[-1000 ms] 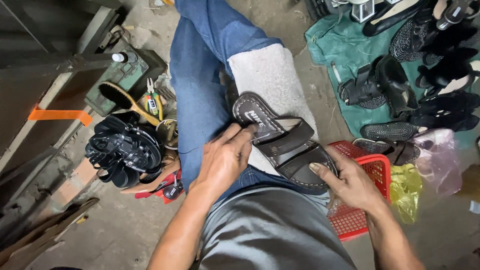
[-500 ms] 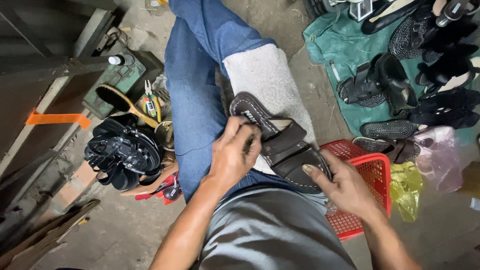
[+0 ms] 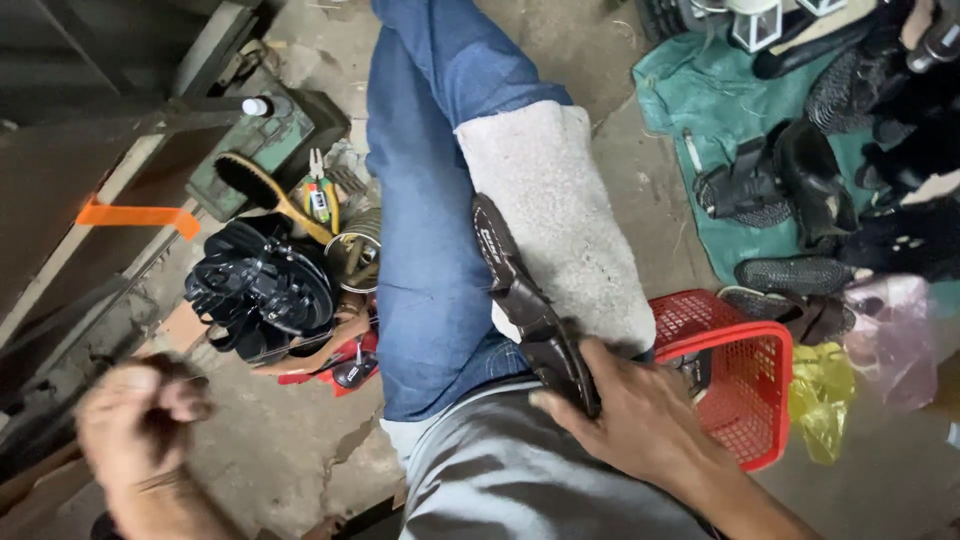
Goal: The person is repairing a brown sandal by stitching the sole and using a hammer to secure it.
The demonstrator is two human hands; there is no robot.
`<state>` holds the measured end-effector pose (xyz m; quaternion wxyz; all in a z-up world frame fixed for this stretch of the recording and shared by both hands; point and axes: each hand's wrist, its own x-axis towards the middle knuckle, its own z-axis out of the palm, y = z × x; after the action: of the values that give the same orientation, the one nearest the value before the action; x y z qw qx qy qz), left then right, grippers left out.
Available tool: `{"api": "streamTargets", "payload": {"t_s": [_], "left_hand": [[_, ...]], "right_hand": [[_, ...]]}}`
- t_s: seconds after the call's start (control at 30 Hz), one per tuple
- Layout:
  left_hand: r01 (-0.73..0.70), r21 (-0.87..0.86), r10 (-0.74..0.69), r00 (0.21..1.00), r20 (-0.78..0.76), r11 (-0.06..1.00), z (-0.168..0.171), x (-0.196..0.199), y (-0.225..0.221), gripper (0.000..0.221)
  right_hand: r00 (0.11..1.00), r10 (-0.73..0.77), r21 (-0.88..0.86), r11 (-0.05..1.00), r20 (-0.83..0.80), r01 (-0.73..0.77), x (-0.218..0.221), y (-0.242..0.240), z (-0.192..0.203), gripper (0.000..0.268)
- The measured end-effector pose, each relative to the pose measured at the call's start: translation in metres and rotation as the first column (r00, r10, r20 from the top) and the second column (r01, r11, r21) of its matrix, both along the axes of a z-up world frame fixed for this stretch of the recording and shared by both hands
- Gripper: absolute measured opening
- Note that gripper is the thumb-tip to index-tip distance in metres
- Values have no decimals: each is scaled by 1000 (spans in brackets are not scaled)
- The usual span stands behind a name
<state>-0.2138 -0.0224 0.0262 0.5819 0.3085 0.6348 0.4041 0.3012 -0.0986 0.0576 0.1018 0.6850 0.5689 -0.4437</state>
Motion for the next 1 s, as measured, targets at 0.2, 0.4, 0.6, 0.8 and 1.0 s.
{"api": "streamTargets", "payload": {"t_s": [0.2, 0.4, 0.6, 0.8, 1.0], "left_hand": [[-194, 107, 213, 687, -695, 975, -5, -90, -41, 46], [21, 151, 149, 78, -986, 988, -67, -146, -59, 74], [311, 15, 7, 25, -1000, 950, -64, -5, -14, 25], [476, 232, -136, 619, -773, 848, -8, 206, 19, 15], [705, 251, -421, 629, -654, 663, -19, 269, 18, 48]], "right_hand": [[964, -72, -123, 991, -255, 42, 52, -14, -39, 45], [710, -702, 332, 658, -55, 676, 170, -47, -90, 47], [893, -274, 644, 765, 357, -22, 129, -34, -80, 30], [994, -50, 482, 872, -99, 92, 0, 29, -64, 38], [986, 161, 663, 732, 54, -156, 34, 12, -89, 34]]}}
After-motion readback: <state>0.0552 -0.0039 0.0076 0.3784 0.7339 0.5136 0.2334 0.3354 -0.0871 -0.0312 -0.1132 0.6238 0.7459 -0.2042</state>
